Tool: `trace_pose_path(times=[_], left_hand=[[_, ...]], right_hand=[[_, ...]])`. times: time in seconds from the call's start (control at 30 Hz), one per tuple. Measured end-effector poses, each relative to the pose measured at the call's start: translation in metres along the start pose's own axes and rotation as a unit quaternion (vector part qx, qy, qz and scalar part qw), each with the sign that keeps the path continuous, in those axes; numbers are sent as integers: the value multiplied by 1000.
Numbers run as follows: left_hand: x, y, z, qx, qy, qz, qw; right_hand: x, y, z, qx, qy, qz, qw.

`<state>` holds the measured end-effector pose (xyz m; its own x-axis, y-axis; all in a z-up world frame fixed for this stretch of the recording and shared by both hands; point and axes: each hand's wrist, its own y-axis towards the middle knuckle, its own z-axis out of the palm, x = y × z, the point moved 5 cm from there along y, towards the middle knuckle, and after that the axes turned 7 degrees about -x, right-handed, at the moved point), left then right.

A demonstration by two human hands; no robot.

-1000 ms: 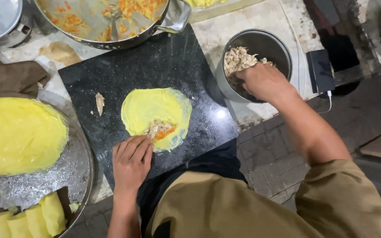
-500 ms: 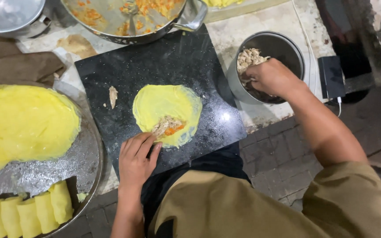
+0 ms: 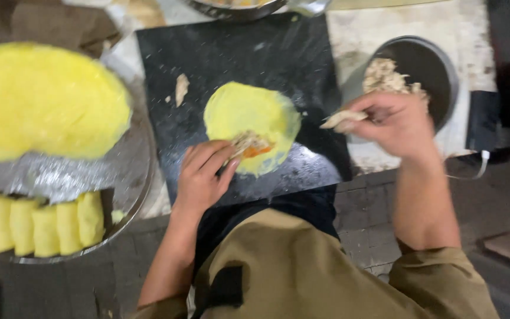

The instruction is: Filling and rolling yellow crepes with a savory mixture in a bakery production area.

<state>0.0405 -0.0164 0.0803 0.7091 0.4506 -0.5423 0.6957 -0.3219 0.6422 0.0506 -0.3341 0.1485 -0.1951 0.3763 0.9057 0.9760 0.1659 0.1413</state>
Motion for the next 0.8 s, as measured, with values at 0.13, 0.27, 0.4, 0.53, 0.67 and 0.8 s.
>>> trace_pose_path(times=[0.13, 0.27, 0.4, 0.53, 0.67, 0.8], left_hand=[[5, -1, 5, -61, -57, -49, 995], [4, 2, 15, -60, -88, -58, 993], [-4, 5, 29, -49, -38, -15, 998], [-7, 9, 36, -53, 23, 13, 998], [-8, 9, 36, -48, 50, 20, 997], [-4, 3, 35, -22, 25, 8, 999]], right_hand=[[-25, 13, 92, -4, 72, 79, 994], [-35, 14, 134, 36, -45, 29, 998], [-24, 15, 142, 48, -173, -51, 982], [-16, 12, 139, 60, -211, -65, 973], [-5, 10, 136, 49, -228, -49, 971], [-15, -3, 135, -22, -171, -32, 984]])
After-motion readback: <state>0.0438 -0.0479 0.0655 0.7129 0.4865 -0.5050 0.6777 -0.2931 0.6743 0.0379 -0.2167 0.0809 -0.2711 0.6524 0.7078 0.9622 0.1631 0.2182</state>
